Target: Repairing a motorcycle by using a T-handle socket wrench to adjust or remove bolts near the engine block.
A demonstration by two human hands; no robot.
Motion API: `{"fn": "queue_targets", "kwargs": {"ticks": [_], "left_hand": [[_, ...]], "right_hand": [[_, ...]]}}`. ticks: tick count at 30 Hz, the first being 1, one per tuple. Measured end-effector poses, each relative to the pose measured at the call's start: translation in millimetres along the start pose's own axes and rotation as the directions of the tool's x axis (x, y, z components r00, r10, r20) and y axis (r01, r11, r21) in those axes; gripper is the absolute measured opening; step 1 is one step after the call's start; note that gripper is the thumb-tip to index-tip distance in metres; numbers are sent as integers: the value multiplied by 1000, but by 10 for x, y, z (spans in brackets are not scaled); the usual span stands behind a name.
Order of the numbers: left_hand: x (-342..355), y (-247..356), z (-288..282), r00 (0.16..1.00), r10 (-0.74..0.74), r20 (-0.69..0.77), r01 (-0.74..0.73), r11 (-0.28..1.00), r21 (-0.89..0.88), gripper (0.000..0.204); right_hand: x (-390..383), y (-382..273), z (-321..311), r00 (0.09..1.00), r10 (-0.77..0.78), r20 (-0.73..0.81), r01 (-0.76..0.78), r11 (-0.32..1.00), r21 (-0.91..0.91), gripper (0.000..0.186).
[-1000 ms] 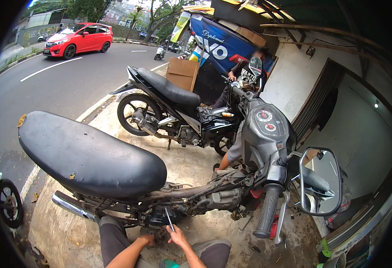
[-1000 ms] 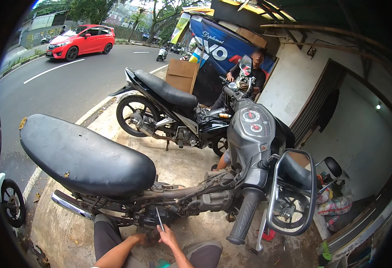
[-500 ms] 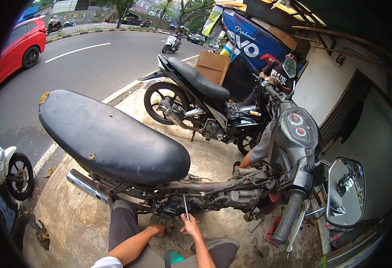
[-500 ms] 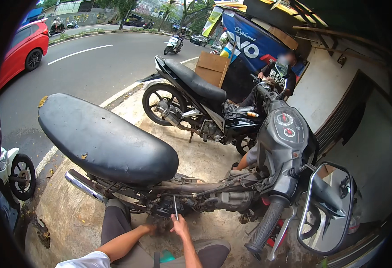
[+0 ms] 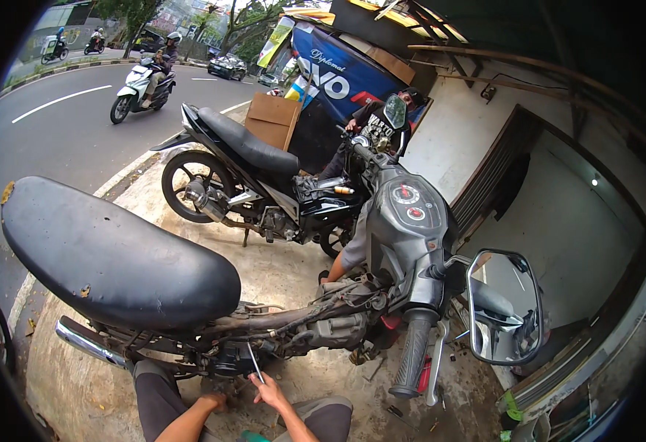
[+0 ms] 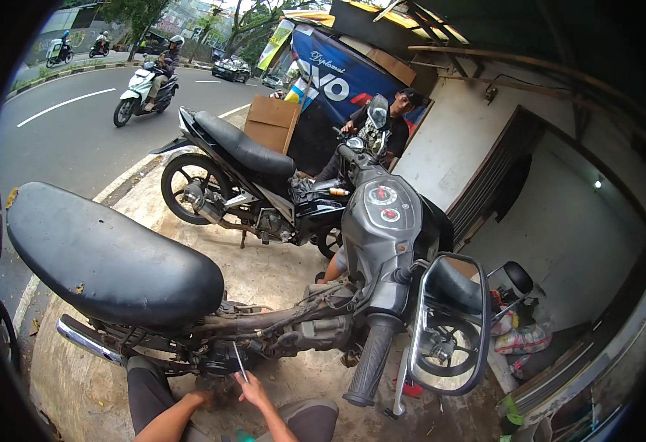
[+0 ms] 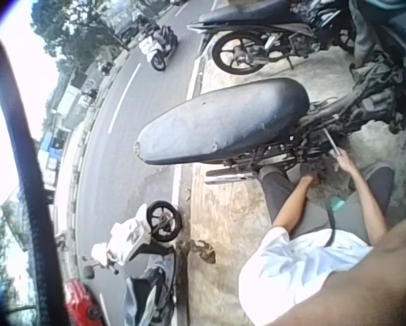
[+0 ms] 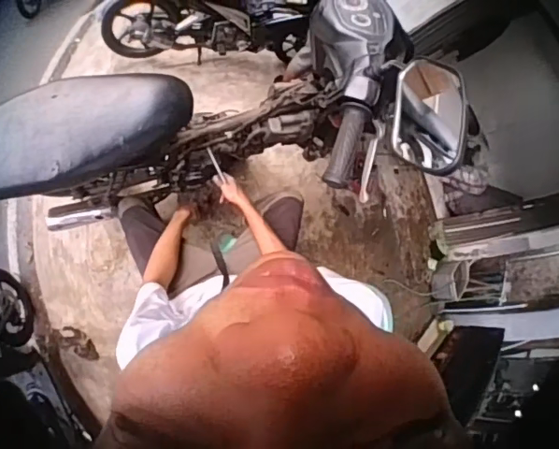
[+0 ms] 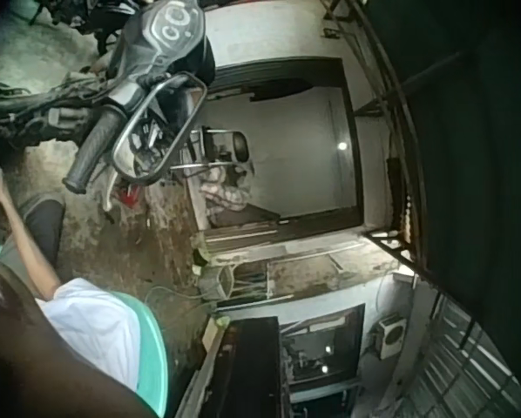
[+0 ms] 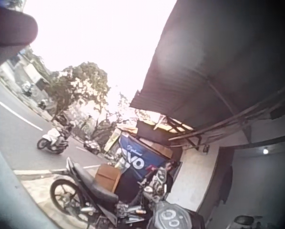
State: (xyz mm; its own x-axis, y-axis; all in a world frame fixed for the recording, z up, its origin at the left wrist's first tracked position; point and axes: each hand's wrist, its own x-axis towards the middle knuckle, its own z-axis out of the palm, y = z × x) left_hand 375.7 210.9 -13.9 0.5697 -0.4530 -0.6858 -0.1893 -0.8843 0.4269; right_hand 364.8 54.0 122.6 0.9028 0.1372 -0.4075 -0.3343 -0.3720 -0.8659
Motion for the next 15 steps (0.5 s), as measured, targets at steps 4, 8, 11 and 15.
{"fn": "queue_targets", "kwargs": {"ticks": [4, 8, 11, 15], "left_hand": [[72, -5, 127, 997, -38, -72, 36, 999, -24, 48], [91, -34, 201, 995, -17, -99, 16, 1000, -7, 48], [-21, 107, 56, 998, -22, -57, 21, 1000, -12, 51], [-301, 152, -18, 996, -85, 24, 86, 996, -23, 52]], "right_hand": [[139, 6, -229, 1000, 10, 14, -10, 1000, 0, 39], [199, -53, -323, 991, 111, 71, -115, 992, 54, 43], [223, -5, -359, 986, 139, 88, -144, 989, 47, 45], [190, 95, -244, 981, 163, 100, -170, 983, 63, 44]]}}
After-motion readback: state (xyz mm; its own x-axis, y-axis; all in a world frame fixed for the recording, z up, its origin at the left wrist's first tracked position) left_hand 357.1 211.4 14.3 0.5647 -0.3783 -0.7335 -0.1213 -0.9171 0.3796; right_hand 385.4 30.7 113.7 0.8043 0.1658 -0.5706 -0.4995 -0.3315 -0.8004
